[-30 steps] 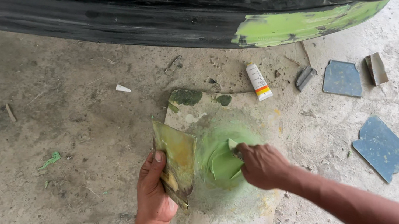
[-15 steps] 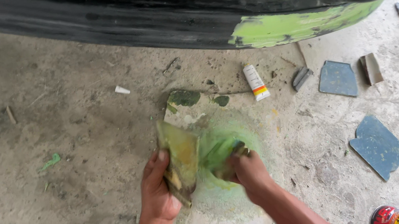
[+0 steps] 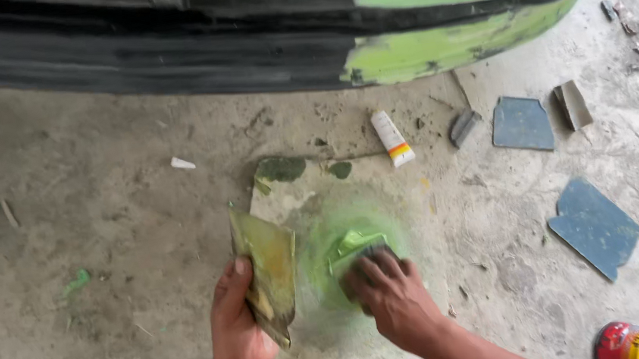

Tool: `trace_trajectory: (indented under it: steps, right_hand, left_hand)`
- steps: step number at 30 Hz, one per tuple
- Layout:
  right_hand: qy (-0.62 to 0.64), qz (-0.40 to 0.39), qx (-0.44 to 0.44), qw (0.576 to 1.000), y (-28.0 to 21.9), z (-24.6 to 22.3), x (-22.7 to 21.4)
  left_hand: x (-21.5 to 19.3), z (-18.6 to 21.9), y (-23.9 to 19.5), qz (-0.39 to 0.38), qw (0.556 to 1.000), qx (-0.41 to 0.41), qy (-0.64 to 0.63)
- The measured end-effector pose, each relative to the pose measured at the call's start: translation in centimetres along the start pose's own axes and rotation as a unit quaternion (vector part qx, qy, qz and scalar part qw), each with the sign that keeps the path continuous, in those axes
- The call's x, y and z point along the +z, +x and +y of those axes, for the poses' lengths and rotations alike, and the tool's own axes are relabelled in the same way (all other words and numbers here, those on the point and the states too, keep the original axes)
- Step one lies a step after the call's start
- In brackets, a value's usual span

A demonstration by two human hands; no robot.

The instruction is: The person scoops light blue paint from a can onto a flat surface using a putty knife. They then squeeze a small amount of orange paint from a tube onto the blue paint and mix the two colors together with the putty knife until a uniform green color is achieved.

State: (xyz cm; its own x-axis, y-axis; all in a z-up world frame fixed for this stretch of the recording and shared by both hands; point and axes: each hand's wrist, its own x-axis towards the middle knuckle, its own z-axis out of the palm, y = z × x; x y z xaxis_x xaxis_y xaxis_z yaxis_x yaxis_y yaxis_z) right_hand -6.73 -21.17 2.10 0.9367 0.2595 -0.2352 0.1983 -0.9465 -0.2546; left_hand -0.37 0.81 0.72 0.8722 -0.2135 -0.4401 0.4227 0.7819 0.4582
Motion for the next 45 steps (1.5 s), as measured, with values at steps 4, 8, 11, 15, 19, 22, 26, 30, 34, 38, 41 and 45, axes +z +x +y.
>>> trace_trajectory:
  steps: [4,8,11,15,19,22,26,30,34,38,41,45]
  right_hand:
    - [0.023,-0.019,0.012,0.999,-0.3,0.4,-0.1]
    - [0.014,-0.038,-0.008,0.999,-1.1,1.0,2.0]
    - [0.056,0.023,0.003,0.998,-0.3,0.0,-0.8]
    - [0.005,0.016,-0.026,1.000,-0.6,0.8,2.3]
    - [0.038,-0.004,0.015,0.999,-1.3,-0.8,0.1]
    - [-0.142,0.121,-0.057,0.981,-4.8,1.1,7.6]
    - [-0.026,-0.107,-0.035,0.993,-6.2,0.0,5.8]
    - [-0.049,0.058,-0.189,0.979,-1.1,0.9,-2.1]
    - [-0.176,0.043,-0.360,0.915,3.8,3.2,-1.6]
    - [-0.182,0.000,-0.355,0.917,6.4,4.7,-2.9]
    - [-0.030,-0.091,-0.200,0.975,5.7,5.4,-3.6]
    - [0.085,-0.119,-0.050,0.988,3.5,4.3,-2.9]
  left_hand:
    - [-0.4,-0.3,-0.3,0.016,1.000,-0.008,-0.012]
    - [0.3,-0.4,0.0,0.007,1.000,-0.017,-0.018]
    - [0.1,-0.3,0.2,0.016,0.999,-0.021,-0.022]
    - [0.0,-0.5,0.6,0.003,1.000,-0.019,-0.024]
    - [-0.5,-0.6,-0.5,0.009,0.999,-0.033,-0.011]
    - [-0.5,-1.0,0.5,0.012,0.999,-0.022,-0.028]
    - [-0.5,-0.3,0.5,-0.010,0.999,-0.033,-0.005]
    - [-0.2,-0.9,0.4,0.021,0.999,-0.024,-0.018]
    - [0.0,-1.6,0.2,0.018,0.999,-0.037,-0.026]
    - [0.5,-1.0,0.0,0.016,0.999,-0.024,-0.034]
    - [0.2,-0.4,-0.2,0.015,0.999,-0.022,-0.031]
    - [0.1,-0.8,0.1,0.045,0.998,-0.011,-0.034]
